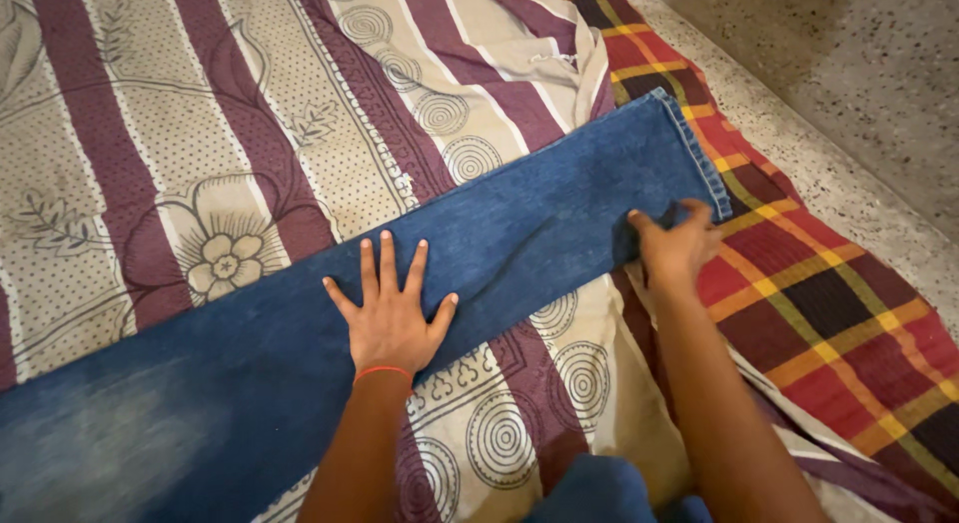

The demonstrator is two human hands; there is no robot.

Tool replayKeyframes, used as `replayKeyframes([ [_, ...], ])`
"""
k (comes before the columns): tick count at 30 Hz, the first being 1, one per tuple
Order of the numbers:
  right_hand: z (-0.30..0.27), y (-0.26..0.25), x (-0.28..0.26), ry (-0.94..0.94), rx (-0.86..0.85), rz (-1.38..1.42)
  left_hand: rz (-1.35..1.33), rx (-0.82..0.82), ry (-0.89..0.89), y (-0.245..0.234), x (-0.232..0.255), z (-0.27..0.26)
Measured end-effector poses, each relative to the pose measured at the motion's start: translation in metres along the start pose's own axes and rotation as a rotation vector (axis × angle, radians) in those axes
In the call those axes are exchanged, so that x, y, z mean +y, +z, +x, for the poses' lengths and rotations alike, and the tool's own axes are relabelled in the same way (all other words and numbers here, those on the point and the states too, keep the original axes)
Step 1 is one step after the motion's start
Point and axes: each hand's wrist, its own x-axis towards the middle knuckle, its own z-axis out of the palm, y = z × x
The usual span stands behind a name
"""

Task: The person folds a pair of blue jeans on a bed, smoothing the fabric and folding the legs and waistband to create a compact rectangle. They then place the folded jeans aside and begin folding a pair of black trousers.

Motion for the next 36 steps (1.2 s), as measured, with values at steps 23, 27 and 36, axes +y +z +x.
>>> replayKeyframes([
  [23, 0.050, -0.003, 0.026, -0.270, 0.126, -0.264, -0.014, 0.016, 0.001, 0.004, 0.001, 0.001],
  [27, 0.022, -0.020, -0.005, -0.412, 0.127, -0.481, 0.011, 0.003, -0.002, 0.003, 0.001, 0.000],
  [36, -0.013, 0.033, -0.054, -1.018, -0.722, -0.460, 0.042, -0.007, -0.009, 0.003, 0.003, 0.001],
])
